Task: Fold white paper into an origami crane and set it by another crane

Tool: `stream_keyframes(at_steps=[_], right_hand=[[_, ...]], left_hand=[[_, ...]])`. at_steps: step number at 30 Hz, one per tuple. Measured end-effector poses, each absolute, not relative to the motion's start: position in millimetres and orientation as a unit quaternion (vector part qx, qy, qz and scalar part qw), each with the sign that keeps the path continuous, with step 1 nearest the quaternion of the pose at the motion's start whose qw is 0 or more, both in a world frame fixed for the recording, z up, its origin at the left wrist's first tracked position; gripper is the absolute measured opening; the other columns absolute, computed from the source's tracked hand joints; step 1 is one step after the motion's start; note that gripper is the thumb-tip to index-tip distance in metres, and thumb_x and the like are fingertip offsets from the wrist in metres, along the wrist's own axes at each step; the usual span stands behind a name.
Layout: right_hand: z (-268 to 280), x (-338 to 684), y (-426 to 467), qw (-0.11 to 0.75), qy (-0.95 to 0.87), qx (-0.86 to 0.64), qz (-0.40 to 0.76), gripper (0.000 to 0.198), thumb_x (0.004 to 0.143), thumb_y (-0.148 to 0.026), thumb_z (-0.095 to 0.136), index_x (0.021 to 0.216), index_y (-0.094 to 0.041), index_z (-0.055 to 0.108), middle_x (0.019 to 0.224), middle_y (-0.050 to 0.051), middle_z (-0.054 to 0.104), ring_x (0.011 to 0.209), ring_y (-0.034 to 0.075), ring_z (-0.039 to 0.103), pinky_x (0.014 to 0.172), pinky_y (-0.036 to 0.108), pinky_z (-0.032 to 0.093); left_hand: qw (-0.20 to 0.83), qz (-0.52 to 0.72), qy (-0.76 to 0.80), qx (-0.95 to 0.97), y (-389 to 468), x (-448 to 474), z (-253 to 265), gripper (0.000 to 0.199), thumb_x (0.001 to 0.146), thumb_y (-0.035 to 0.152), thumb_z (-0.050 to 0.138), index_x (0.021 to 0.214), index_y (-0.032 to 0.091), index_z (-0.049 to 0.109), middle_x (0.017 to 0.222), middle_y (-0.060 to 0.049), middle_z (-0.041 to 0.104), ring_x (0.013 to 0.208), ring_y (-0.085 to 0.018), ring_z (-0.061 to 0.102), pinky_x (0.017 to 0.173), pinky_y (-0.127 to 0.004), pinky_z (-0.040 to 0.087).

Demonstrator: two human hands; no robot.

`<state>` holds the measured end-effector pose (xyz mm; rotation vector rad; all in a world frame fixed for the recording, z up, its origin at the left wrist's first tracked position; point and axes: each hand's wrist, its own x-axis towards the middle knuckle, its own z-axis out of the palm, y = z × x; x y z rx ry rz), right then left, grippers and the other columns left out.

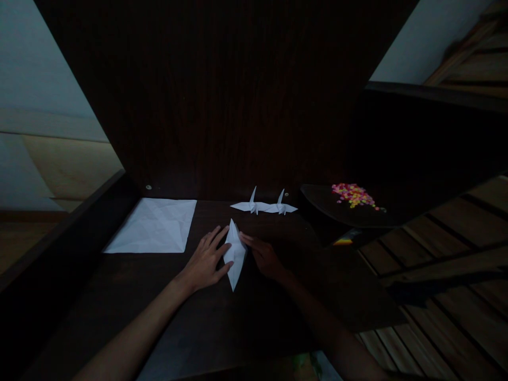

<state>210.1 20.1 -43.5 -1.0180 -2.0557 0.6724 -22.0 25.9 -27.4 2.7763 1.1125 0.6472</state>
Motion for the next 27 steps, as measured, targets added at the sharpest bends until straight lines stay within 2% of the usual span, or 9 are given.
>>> stream_keyframes(at_steps=[6,10,18,27], right_hand=[[-54.7,209.7,23.4,0.336,-0.827,-0.405,0.197,0.042,0.093,-0.023,0.046,0.135,-0.023,0.051,0.145,0.008,0.043,0.135,0.022,0.040,0.111,0.045,0.036],[-56.2,208.7,23.5,0.279,-0.854,-0.406,0.169,0.038,0.093,-0.025,0.048,0.130,-0.018,0.055,0.143,0.012,0.045,0.137,0.024,0.035,0.112,0.049,0.033],[-53.0,207.6,24.6,0.205,-0.889,-0.393,0.114,0.040,0.093,-0.028,0.049,0.129,-0.011,0.055,0.143,0.015,0.045,0.139,0.028,0.031,0.111,0.052,0.031],[-52.8,202.4,22.0,0.185,-0.885,-0.413,0.103,0.048,0.096,-0.032,0.043,0.139,-0.012,0.043,0.146,0.014,0.041,0.141,0.025,0.028,0.113,0.049,0.029]], left_hand=[[0.040,0.179,0.349,0.919,28.3,-23.5,-36.1,0.045,0.093,0.039,0.045,0.133,0.019,0.049,0.153,-0.008,0.030,0.143,-0.033,0.017,0.111,-0.056,0.026],[0.066,0.156,0.347,0.922,30.4,-24.7,-41.0,0.052,0.095,0.044,0.038,0.142,0.021,0.038,0.150,-0.007,0.037,0.143,-0.031,0.019,0.111,-0.055,0.025],[0.079,0.131,0.354,0.923,29.8,-23.7,-39.3,0.058,0.095,0.052,0.034,0.146,0.022,0.032,0.151,-0.006,0.034,0.142,-0.032,0.020,0.111,-0.055,0.025],[0.085,0.112,0.347,0.927,29.2,-23.5,-40.7,0.069,0.092,0.060,0.034,0.149,0.022,0.023,0.153,-0.007,0.028,0.142,-0.034,0.017,0.112,-0.057,0.019]])
